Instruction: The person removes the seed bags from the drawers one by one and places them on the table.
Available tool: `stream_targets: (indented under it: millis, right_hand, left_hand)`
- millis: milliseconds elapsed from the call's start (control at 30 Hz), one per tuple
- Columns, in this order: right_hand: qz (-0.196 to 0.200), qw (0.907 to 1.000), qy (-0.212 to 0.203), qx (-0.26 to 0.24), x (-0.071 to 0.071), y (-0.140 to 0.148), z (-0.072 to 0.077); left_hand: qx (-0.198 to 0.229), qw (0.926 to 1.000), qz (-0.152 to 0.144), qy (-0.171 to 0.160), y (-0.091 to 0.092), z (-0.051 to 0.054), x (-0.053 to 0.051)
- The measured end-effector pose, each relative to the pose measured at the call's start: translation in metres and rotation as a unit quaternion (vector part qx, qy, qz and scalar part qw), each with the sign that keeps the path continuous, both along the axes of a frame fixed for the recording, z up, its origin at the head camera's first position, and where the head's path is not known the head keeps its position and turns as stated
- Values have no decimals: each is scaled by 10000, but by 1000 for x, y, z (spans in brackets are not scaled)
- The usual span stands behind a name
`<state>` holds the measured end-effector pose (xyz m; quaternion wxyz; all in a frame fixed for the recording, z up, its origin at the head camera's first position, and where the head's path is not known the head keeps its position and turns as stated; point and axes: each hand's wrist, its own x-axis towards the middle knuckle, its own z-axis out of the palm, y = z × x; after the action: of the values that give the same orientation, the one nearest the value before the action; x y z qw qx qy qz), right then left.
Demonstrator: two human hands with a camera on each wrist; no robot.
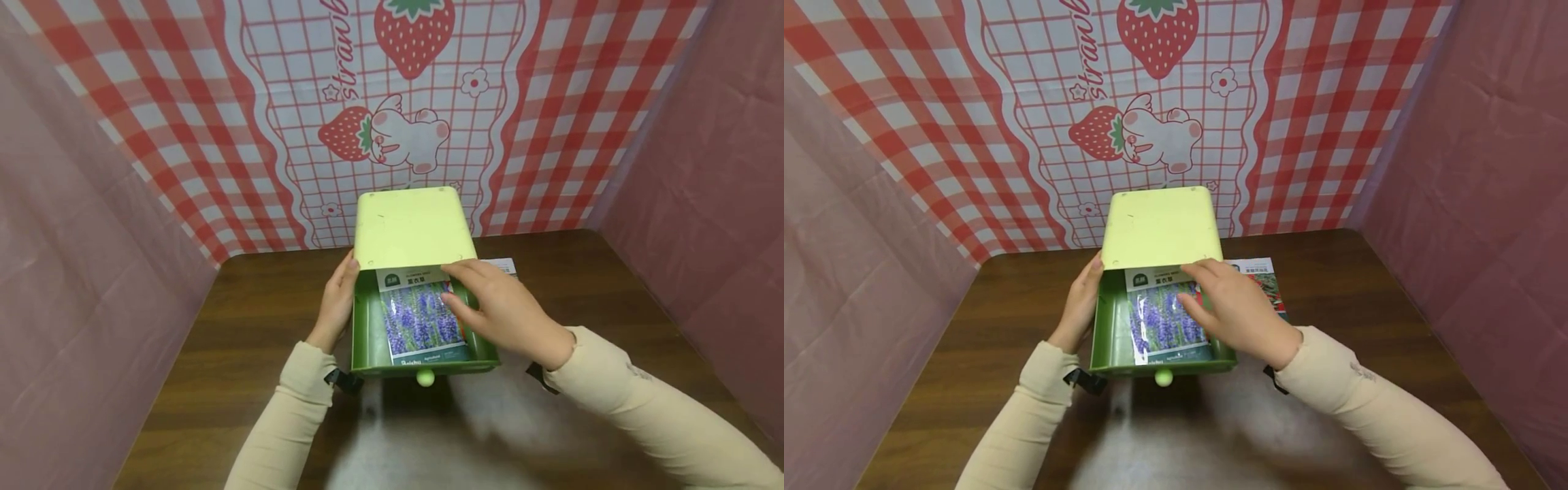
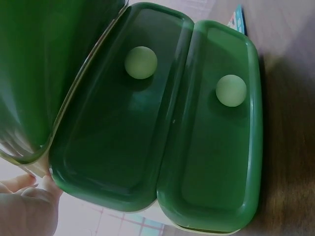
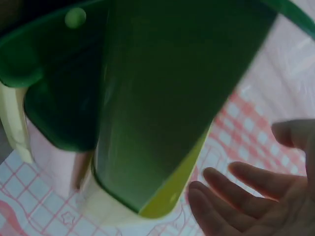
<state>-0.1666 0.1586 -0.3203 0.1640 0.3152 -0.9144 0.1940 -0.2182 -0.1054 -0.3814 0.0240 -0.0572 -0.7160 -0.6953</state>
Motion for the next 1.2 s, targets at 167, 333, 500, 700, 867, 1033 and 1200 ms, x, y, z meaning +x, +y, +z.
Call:
stream_targets:
  millis: [167,333,500,700,867,1033,1200]
  right_hand:
    - [208,9961,-256,819,-1,-10,-10]
    - [373,9895,-532,1288,-2,-16,-16]
    - [203,9808,-885,1727,-4,-21,-19]
    - [-72,9725,-778,2194,-8,-25,-23]
    - [-74,9678,-789,2390,-11,-27,-27]
    - [-147,9654,-744,2494,-13,-28,-30]
    - [-280,9667,-636,2464,-14,-30,-33]
  left_hand:
    - [39,10000,-3,16,-3,-17,-13]
    - [48,9999,61,124,-3,-27,-18]
    - [75,9997,140,164,-3,-28,-18]
    - [151,9998,125,79,-3,-27,-17]
    - [116,9999,69,33,-3,-27,-18]
    - [71,10000,13,5,-4,-28,-19]
    - [84,10000,33,39,-4,-28,-18]
